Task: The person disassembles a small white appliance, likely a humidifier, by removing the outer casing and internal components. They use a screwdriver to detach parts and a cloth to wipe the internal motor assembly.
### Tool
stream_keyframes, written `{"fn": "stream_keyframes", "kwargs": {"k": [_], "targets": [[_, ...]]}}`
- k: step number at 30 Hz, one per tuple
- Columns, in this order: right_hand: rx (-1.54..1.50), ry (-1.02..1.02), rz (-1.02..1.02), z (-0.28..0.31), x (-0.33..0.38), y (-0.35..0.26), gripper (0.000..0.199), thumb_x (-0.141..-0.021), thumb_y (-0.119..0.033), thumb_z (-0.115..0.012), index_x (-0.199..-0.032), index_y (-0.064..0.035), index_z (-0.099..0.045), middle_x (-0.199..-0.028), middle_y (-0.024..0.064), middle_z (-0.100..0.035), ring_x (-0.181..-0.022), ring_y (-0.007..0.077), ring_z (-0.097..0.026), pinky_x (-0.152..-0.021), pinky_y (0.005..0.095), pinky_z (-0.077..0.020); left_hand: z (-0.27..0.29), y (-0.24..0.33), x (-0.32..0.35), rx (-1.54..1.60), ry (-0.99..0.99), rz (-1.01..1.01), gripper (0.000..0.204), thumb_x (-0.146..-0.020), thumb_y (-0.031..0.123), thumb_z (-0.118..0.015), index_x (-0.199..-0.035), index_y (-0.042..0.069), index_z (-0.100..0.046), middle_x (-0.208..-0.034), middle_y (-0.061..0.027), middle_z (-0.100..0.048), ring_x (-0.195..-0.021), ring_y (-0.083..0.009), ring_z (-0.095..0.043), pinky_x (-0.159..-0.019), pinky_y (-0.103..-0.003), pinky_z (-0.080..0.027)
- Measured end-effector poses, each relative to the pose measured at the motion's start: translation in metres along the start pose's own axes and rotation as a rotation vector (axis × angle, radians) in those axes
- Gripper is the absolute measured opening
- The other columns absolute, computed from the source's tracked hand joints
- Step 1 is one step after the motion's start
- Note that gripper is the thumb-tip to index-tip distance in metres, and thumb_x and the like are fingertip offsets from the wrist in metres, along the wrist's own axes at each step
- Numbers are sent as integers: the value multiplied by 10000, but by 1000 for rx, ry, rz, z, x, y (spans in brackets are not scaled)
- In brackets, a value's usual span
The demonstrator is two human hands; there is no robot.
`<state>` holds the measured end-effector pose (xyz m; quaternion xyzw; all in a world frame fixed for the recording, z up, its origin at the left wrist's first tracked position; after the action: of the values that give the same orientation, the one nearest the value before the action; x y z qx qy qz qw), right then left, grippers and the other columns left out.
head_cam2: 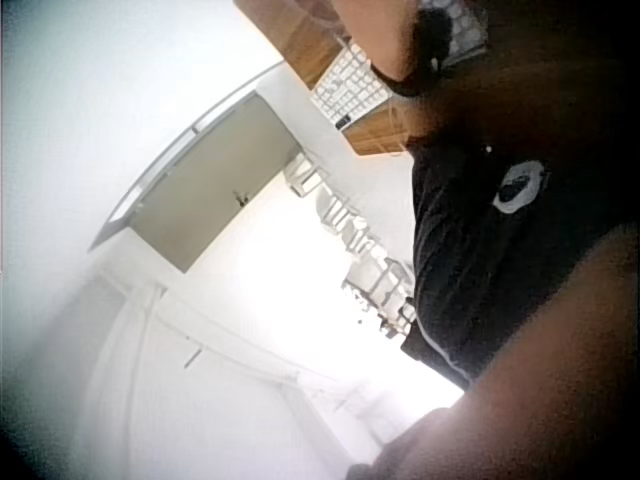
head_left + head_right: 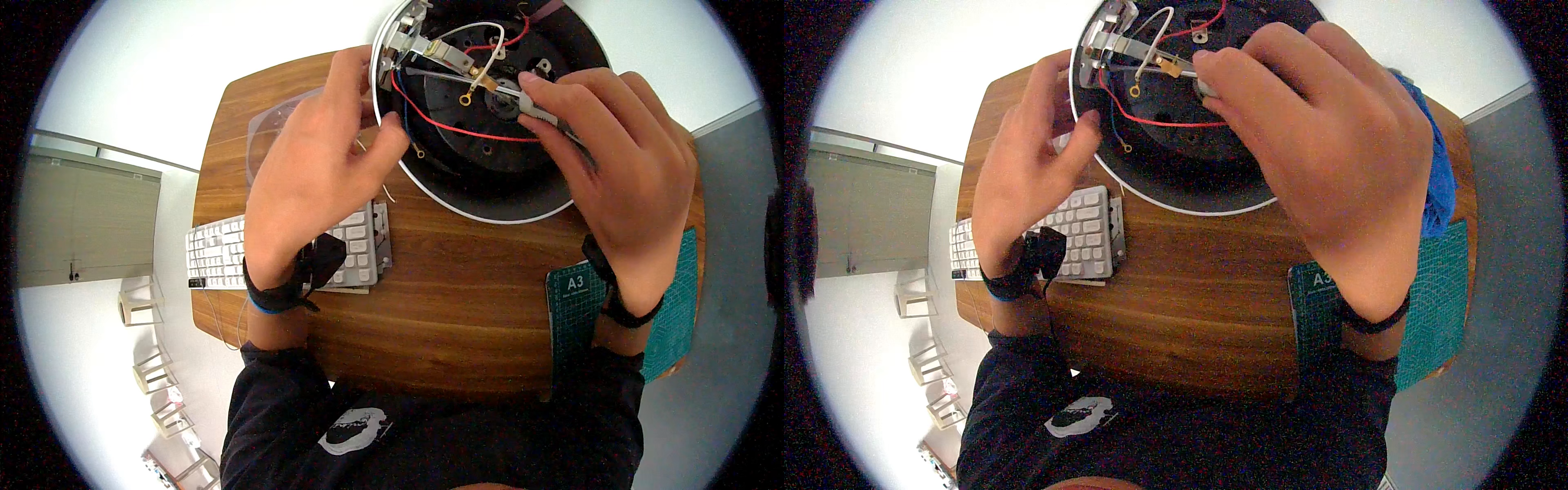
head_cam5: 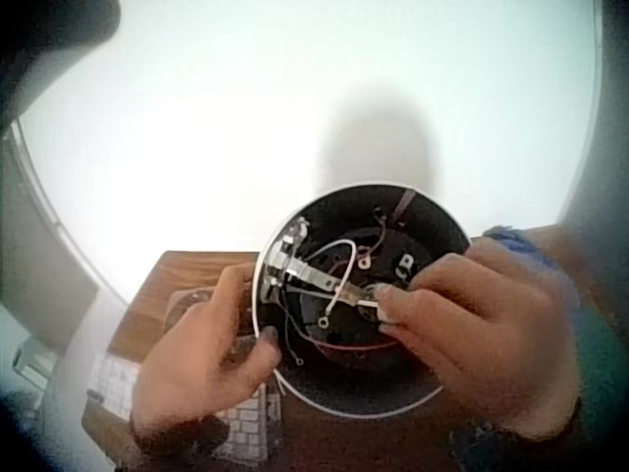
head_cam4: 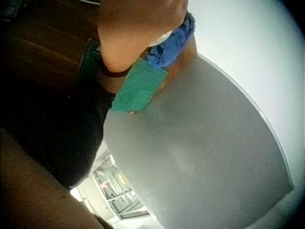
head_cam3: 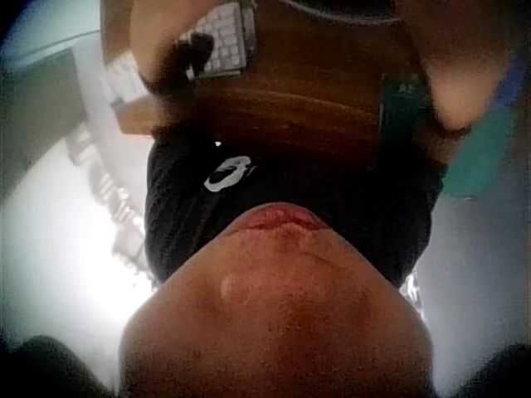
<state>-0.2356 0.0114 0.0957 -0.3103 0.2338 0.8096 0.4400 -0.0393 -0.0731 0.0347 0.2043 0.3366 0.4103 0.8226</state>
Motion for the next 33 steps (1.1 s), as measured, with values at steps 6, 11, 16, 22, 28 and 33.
{"fn": "stream_keyframes", "kwargs": {"k": [6,11,16,22,28,33], "targets": [[-128,18,-24,-2,1,5,316,-872,-60,-889,-1175,-54,-800,-989,117,-749,-895,306,-732,-741,383,-587,1,0,1,9,7,-5,495,-1014,142,-718,-1428,-33,-513,-942,-222,-791,-727,-359,-752,-679,-440,-586],[-157,-67,-75,-6,7,11,225,-948,-96,-853,-1145,-27,-768,-999,145,-757,-912,356,-746,-773,398,-586,1,1,0,-20,3,-10,487,-1012,153,-722,-1414,-37,-524,-951,-235,-795,-724,-369,-756,-673,-448,-587],[-66,-133,-218,-17,10,8,206,-965,-140,-847,-1096,-30,-734,-1003,158,-770,-899,372,-762,-772,404,-583,1,2,0,-4,13,-5,480,-1008,152,-721,-1402,-40,-524,-923,-237,-791,-718,-385,-756,-669,-457,-585],[-87,-135,-175,-14,9,7,237,-942,-112,-859,-1114,-35,-714,-1009,151,-746,-902,375,-748,-769,404,-581,1,3,0,-19,12,-30,499,-1007,148,-716,-1416,-40,-501,-934,-250,-787,-733,-410,-754,-675,-470,-585],[-134,-89,-102,-11,6,-1,338,-852,-38,-899,-1120,-21,-694,-1034,137,-670,-894,371,-689,-762,405,-567,0,3,0,-27,8,-22,500,-1009,148,-714,-1417,-42,-496,-948,-256,-788,-733,-417,-755,-669,-478,-586],[-197,-112,-106,-12,6,1,337,-856,-30,-894,-1125,-10,-691,-1020,142,-663,-878,368,-677,-764,405,-561,0,3,-1,-14,-1,-4,501,-1012,152,-716,-1417,-47,-501,-952,-252,-793,-730,-405,-763,-665,-468,-590]]}}
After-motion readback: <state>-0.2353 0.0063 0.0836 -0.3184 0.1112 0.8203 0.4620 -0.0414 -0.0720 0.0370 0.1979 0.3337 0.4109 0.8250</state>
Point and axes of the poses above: each hand's wrist, its own x-axis away from the middle knuckle, its own z-axis out of the back of the hand, y = z × x, the point moved 9 cm from there along -x, towards the middle knuckle
